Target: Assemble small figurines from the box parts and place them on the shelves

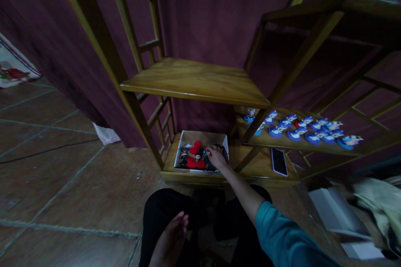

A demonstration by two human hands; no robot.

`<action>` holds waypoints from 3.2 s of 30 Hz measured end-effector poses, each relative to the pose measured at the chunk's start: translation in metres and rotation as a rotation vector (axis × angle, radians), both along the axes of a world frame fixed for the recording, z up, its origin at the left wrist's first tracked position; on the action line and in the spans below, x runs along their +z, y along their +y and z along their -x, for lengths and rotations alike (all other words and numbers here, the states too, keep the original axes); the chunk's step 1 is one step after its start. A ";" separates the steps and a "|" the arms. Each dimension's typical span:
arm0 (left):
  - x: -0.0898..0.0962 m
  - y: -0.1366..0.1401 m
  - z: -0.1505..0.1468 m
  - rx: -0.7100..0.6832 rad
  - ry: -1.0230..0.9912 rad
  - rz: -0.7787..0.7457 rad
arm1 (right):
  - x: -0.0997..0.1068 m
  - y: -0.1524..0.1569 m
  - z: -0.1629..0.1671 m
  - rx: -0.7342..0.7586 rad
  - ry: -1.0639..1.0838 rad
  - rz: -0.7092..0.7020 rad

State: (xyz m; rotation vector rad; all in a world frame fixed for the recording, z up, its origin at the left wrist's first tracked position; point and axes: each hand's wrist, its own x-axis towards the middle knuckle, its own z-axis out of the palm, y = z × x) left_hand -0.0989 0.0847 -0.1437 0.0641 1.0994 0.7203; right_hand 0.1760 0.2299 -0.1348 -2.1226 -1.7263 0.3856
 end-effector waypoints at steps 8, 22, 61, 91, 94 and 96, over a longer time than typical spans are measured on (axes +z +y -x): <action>-0.002 0.001 -0.004 0.004 0.007 0.022 | -0.001 0.012 0.018 0.250 -0.040 0.012; -0.004 0.001 0.009 0.013 0.028 -0.005 | 0.009 0.010 0.026 0.397 -0.045 -0.023; 0.019 0.112 -0.077 -0.120 0.594 -0.988 | -0.041 -0.052 -0.007 -0.285 0.838 -0.444; -0.007 0.170 -0.175 -0.345 0.790 -1.042 | -0.029 -0.061 0.001 -0.366 0.882 -0.473; -0.009 0.167 -0.170 -0.213 0.650 -0.951 | -0.028 -0.062 0.002 -0.365 0.928 -0.446; -0.009 0.163 -0.163 -0.163 0.553 -0.897 | -0.025 -0.063 0.002 -0.376 0.993 -0.412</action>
